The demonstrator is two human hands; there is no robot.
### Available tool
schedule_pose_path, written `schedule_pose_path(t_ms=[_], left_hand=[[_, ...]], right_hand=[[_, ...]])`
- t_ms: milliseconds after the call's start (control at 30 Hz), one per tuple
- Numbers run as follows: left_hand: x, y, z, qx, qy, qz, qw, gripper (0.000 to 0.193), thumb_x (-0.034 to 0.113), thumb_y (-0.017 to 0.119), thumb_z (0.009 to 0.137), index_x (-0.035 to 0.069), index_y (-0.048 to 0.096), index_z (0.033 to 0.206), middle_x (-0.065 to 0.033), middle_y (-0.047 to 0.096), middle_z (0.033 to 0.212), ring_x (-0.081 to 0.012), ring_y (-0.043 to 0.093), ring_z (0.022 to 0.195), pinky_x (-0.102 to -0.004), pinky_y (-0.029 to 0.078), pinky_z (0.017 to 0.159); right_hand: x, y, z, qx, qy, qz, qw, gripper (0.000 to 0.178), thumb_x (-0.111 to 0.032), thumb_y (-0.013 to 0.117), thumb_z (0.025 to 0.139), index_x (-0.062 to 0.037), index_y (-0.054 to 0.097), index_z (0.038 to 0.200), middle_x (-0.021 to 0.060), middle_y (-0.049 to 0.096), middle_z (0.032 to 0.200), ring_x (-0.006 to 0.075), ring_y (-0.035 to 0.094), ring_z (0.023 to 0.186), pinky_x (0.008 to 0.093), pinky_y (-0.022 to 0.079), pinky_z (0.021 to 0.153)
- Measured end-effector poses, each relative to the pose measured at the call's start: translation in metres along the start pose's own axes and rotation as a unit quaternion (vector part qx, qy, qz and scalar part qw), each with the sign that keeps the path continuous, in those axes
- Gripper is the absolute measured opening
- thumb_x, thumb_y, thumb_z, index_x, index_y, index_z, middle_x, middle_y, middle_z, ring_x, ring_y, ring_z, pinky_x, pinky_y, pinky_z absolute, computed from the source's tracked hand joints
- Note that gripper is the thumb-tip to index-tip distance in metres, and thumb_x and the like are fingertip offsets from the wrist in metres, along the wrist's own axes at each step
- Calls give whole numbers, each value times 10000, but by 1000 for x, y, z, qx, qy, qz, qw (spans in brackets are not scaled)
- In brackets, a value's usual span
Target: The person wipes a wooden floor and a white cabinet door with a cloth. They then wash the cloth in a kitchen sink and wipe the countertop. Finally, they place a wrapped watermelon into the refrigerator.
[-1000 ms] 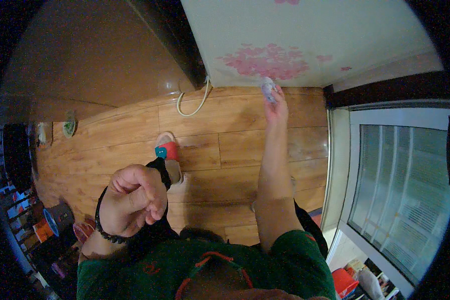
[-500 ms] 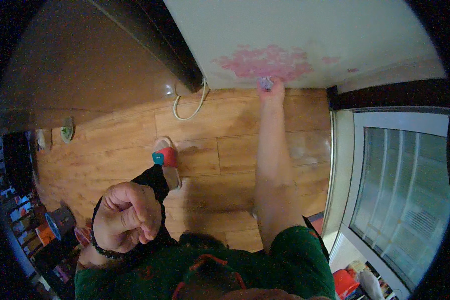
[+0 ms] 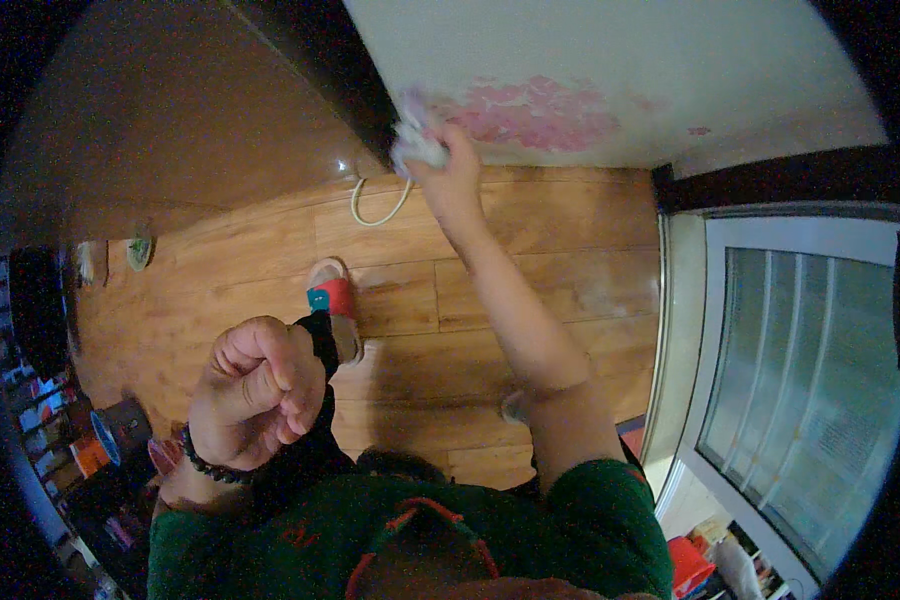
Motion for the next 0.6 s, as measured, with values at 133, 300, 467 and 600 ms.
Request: schedule_pose_path(t_ms=[133,300,467,600], left_hand=[[0,-3,-5,6,-6,-8,1000,173,159,585,832,44,505,730,-59,475,609,-138,488,505,-201,347,374],[4,-5,2,2,-30,-33,999,152,129,591,825,23,516,747,-69,484,603,-150,512,524,-203,374,389],[7,-4,9,-9,-41,-43,998,138,115,603,813,20,520,759,-73,489,602,-156,524,525,-205,381,392],[17,-17,10,12,-18,-35,999,147,124,611,809,18,520,759,-75,495,609,-158,522,509,-207,383,393]], right_hand=[[140,-23,-66,62,387,325,861,257,-15,599,716,-19,514,958,88,546,936,205,557,842,323,470,816],[206,-17,-54,51,419,434,796,225,-14,568,747,-8,520,967,110,555,938,230,565,880,324,497,761],[237,10,2,99,463,354,806,199,67,521,756,38,496,951,146,547,954,257,561,887,316,519,772],[111,46,12,108,388,467,787,217,108,503,751,81,473,964,169,535,992,279,565,895,353,520,818]])
Point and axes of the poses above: each hand's wrist, its own z-axis towards the middle knuckle, its own y-axis out of the palm, x = y × z, the point moved 3 cm from there along z, towards the middle knuckle
